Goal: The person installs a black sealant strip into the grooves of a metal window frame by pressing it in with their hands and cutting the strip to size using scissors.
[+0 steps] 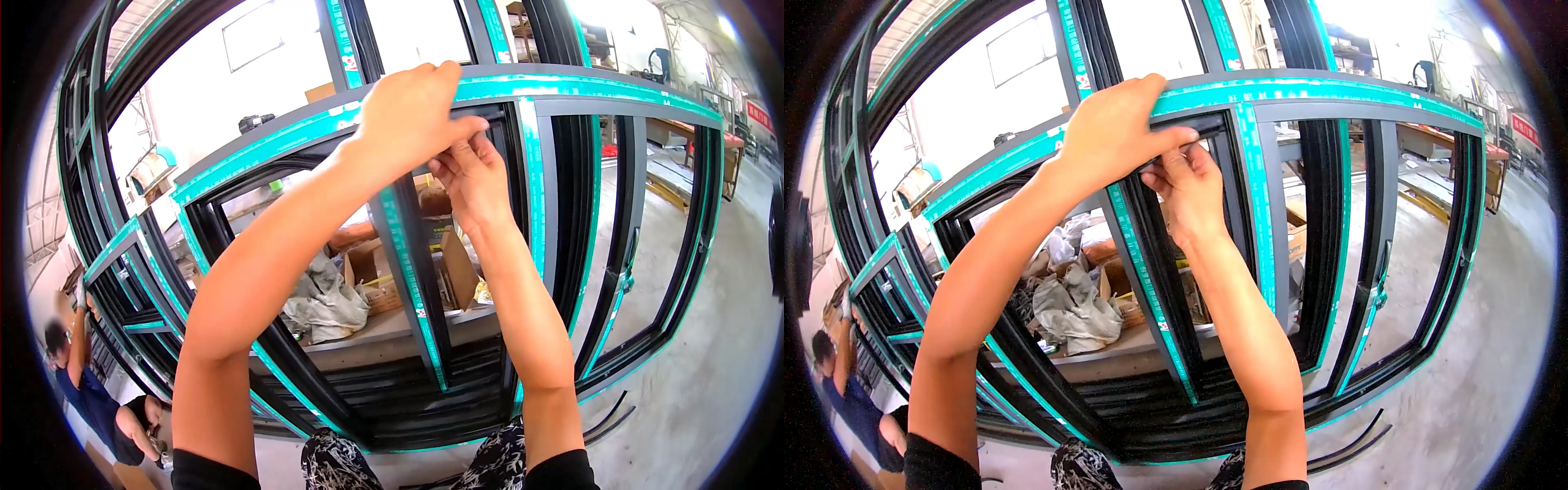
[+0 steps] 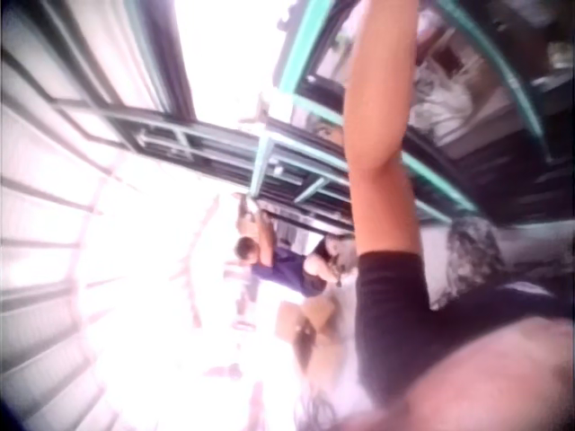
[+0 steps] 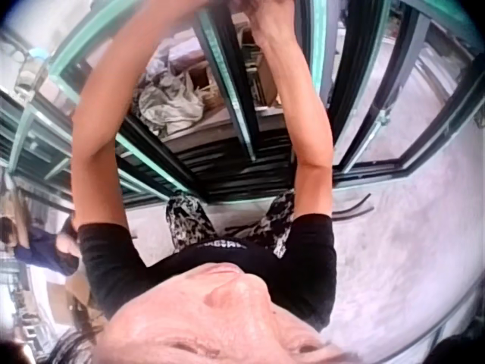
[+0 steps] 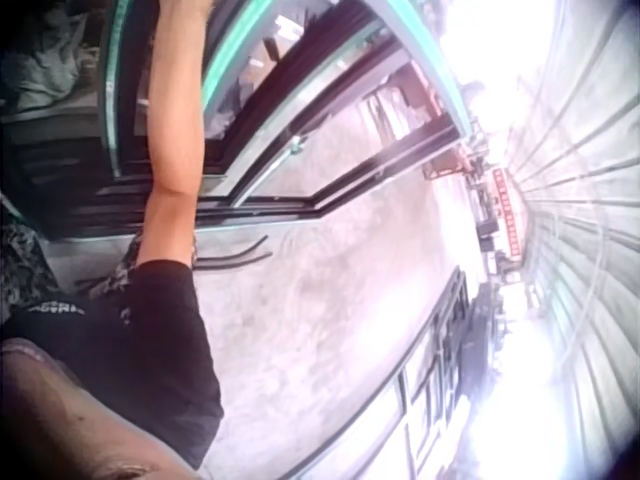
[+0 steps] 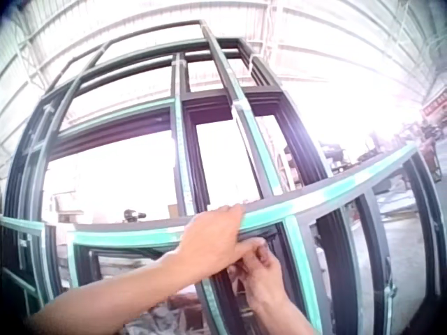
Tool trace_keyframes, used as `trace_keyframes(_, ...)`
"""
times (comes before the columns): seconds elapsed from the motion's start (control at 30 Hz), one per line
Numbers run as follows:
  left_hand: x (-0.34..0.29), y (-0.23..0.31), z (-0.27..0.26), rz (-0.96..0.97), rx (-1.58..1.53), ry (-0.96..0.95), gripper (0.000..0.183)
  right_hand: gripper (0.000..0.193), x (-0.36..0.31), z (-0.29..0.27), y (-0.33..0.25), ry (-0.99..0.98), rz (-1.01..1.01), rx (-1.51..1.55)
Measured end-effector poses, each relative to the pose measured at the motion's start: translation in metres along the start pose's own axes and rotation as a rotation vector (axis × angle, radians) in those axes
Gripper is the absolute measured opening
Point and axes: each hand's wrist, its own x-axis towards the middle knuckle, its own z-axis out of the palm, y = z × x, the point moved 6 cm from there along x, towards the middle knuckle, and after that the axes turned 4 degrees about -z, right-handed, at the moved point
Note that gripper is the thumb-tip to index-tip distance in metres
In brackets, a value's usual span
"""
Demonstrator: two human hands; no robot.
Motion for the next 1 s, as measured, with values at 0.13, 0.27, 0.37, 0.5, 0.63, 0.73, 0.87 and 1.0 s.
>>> trace_keyframes(0.13, 0.016, 0.006, 0.020, -0.025, -0.006, 0.047, 0.049, 0.011, 0.010, 0.010, -0.003, -0.045, 0.054, 0.099)
trace_keyframes(0.27, 0.012, 0.005, 0.025, -0.093, 0.065, 0.044, 0.045, 0.011, 0.014, 0.005, 0.012, -0.052, 0.128, 0.255)
trace_keyframes(0.37, 0.013, 0.009, 0.023, -0.108, 0.069, 0.050, 0.045, 0.012, 0.010, 0.011, 0.014, 0.030, 0.122, 0.374)
trace_keyframes(0.5, 0.012, 0.011, 0.022, -0.119, 0.070, 0.048, 0.048, 0.012, 0.004, 0.019, 0.011, 0.085, 0.127, 0.484)
trace_keyframes(0.63, 0.011, 0.010, 0.023, -0.121, 0.070, 0.033, 0.049, 0.011, 0.004, 0.022, 0.017, 0.104, 0.059, 0.368)
trace_keyframes(0.73, 0.011, 0.009, 0.023, -0.091, 0.037, 0.052, 0.048, 0.012, 0.011, 0.019, 0.019, 0.082, 0.043, 0.278)
trace_keyframes(0.87, 0.010, 0.011, 0.020, -0.059, 0.034, 0.083, 0.045, 0.012, 0.012, 0.017, 0.021, 0.007, 0.057, 0.220)
trace_keyframes(1.0, 0.010, 0.010, 0.021, -0.073, 0.018, 0.095, 0.043, 0.007, 0.010, 0.019, 0.021, 0.050, 0.021, 0.198)
